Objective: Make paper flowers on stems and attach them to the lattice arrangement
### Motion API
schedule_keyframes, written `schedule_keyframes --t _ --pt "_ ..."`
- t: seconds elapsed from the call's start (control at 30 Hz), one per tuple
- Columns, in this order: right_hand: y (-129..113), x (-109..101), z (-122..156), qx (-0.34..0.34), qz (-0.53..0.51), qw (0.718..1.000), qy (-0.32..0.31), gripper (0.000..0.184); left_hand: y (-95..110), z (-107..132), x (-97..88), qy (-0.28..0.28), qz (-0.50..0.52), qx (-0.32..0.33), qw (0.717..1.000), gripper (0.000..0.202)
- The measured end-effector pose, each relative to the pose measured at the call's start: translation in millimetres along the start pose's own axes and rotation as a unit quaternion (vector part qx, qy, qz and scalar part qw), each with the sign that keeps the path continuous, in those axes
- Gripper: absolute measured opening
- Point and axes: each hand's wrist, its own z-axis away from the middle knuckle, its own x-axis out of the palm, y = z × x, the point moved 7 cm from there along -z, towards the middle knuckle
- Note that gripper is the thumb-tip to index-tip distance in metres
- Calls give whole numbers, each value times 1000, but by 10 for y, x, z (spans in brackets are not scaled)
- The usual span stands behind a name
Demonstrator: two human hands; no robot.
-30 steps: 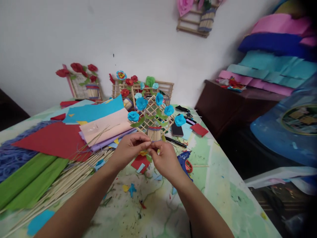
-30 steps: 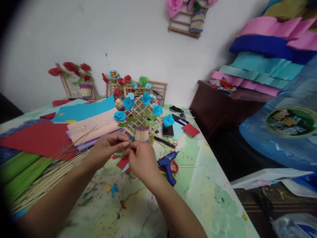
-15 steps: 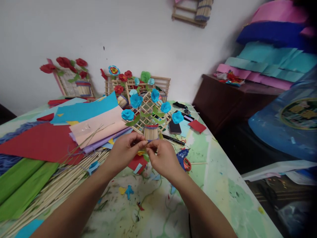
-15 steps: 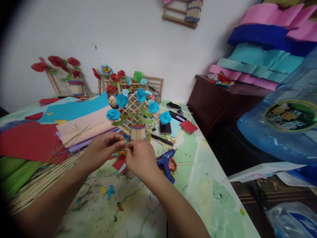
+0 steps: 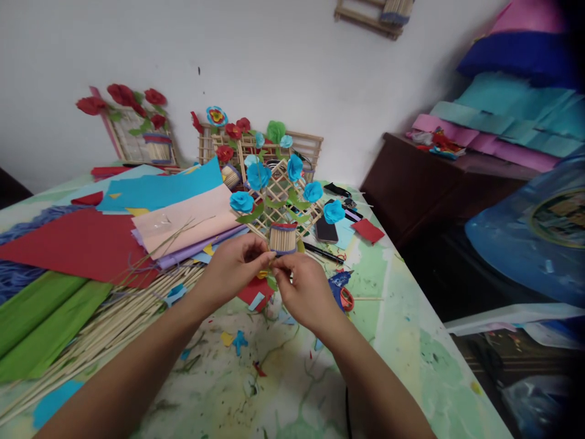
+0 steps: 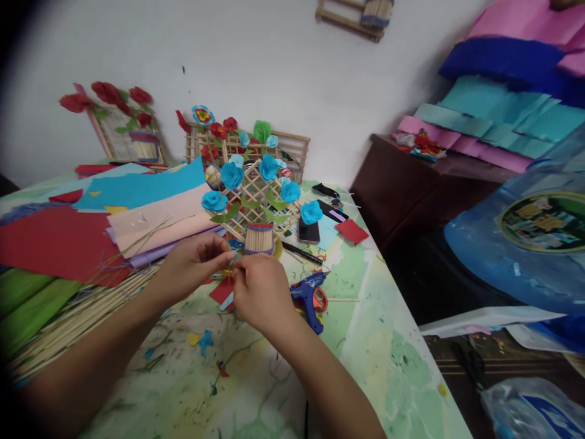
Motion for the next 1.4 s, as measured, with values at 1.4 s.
schedule_keyframes --t 1.4 --pt "-217 19 97 -49 112 993 6 16 -27 6 -44 74 196 -43 977 24"
